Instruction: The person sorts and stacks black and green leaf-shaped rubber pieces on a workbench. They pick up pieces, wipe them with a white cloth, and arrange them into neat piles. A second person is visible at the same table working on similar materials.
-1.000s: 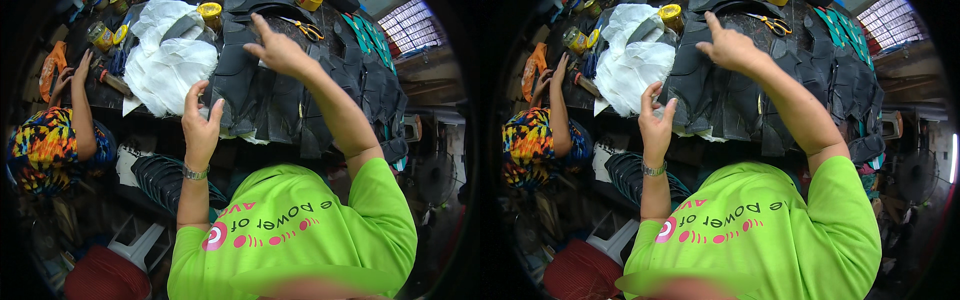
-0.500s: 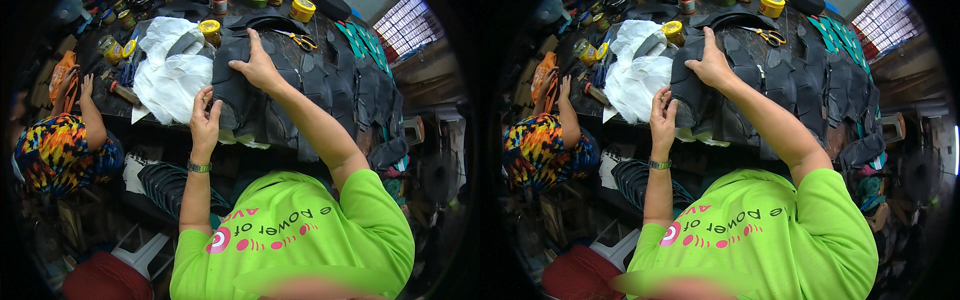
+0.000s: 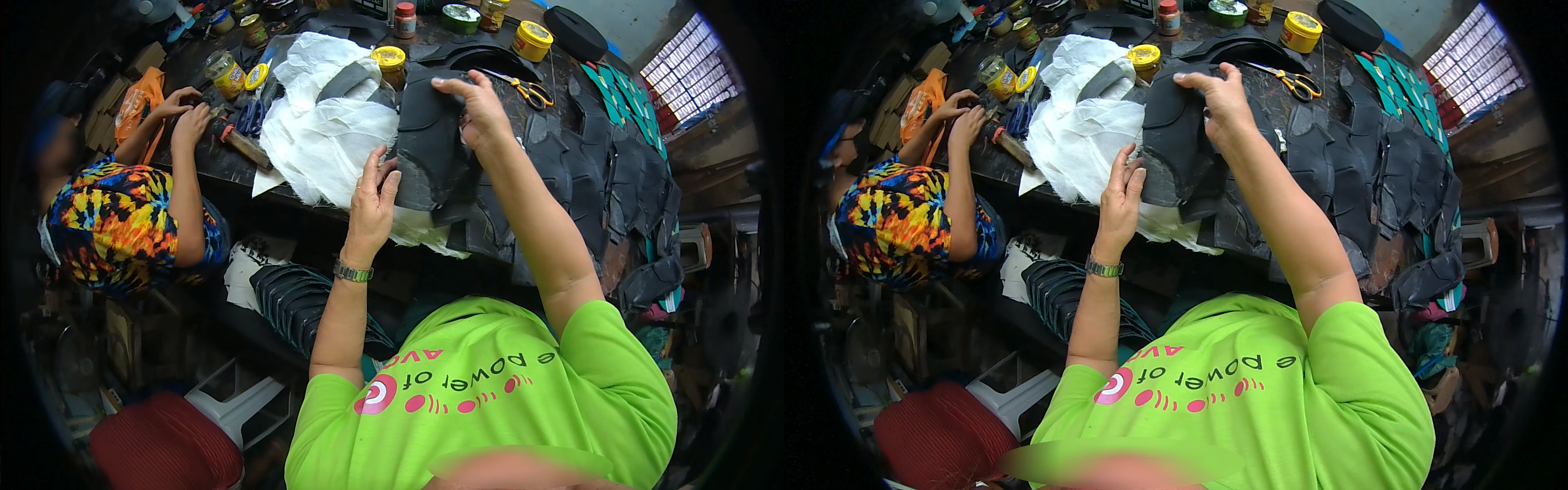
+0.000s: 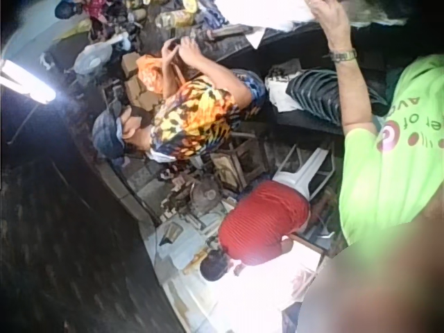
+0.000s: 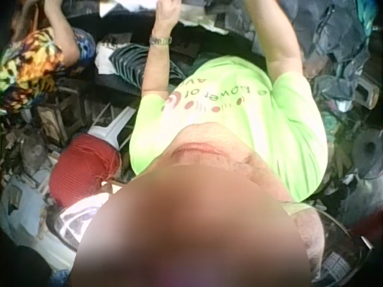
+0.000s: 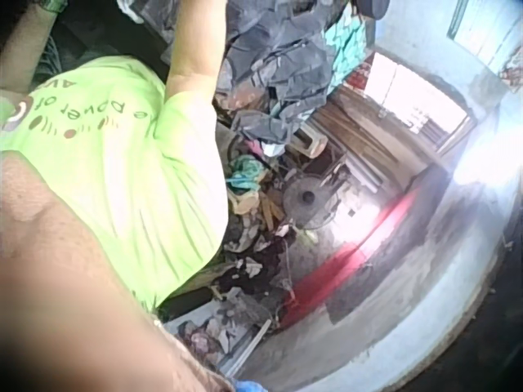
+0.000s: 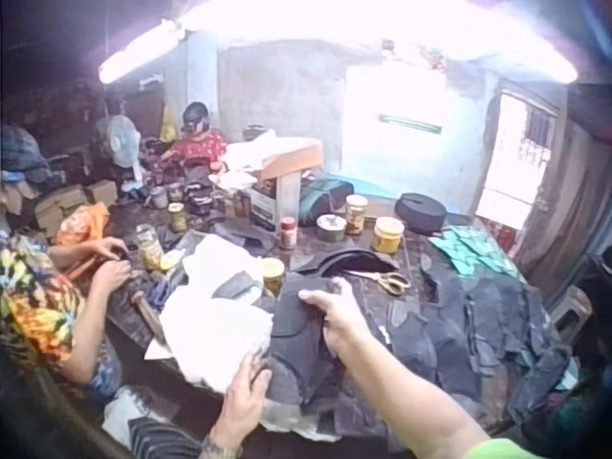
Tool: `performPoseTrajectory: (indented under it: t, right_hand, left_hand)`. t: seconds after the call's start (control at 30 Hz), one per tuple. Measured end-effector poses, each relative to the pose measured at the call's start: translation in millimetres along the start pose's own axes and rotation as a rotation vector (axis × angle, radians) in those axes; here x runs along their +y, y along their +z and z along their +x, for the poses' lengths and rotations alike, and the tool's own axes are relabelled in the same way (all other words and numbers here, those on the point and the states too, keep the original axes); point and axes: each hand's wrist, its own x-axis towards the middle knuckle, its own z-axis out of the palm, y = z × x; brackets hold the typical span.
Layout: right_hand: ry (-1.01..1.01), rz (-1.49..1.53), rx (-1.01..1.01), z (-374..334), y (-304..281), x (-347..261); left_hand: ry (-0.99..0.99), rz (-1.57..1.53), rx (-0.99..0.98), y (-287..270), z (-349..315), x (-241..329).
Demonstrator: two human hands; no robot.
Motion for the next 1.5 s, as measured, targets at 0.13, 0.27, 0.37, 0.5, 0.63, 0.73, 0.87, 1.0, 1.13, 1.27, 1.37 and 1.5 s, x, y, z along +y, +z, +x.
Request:
performPoseTrajectory:
  t: [0.13,0.27,0.37,0.5,0.63,0.73,0.87,1.0,1.13,1.27,1.37,1.5]
  right_hand:
    - [-0.087,0.132,-0.091,3.8,-4.5,-15.9]
    - [-0.221,0.279,-0.224,10.0,-19.7,-38.1]
    - [-0.308,0.293,-0.415,33.8,-36.3,-85.3]
    - [-0.548,0.243,-0.398,93.4,-43.3,-149.4]
    - [-0.882,0.014,-0.278,164.6,-44.2,-149.1]
    - [-0.638,-0.03,-0.178,210.4,-64.4,-107.5]
    - [-0.731,-0.414,0.003,254.7,-101.4,-57.4]
    - [-0.707,-0.749,0.375,275.6,-116.4,-14.4]
    - [-1.277,-1.286,0.685,254.7,-118.0,-6.4]
    - [-1.176,-1.281,0.379,175.2,-107.6,-51.5]
    - [-0.287,-1.216,-0.101,82.3,-118.3,-86.8]
    - [-0.202,-1.291,-0.29,-1.2,-125.4,-61.6]
  left_hand:
    - [0.047,-0.013,0.025,-1.5,-0.4,1.5]
    - [-0.064,0.033,0.005,-3.5,-2.3,2.6]
    - [-0.1,-0.047,0.024,-7.3,-4.3,2.9]
    - [-0.071,-0.168,0.033,-10.4,-10.0,0.5]
    - [0.049,-0.04,0.111,-6.3,-14.2,-1.6]
    - [0.118,0.062,0.176,-6.6,-20.7,1.7]
    - [0.116,-0.004,0.195,-10.2,-29.6,6.2]
    - [0.077,-0.114,0.179,-6.8,-25.3,0.9]
    - [-0.033,-0.354,0.133,-1.3,-16.8,-1.2]
    - [-0.058,-0.384,0.037,2.9,-18.4,13.4]
    - [-0.07,-0.27,-0.066,22.4,-15.9,27.5]
    - [0.012,0.073,-0.234,54.7,-9.7,46.5]
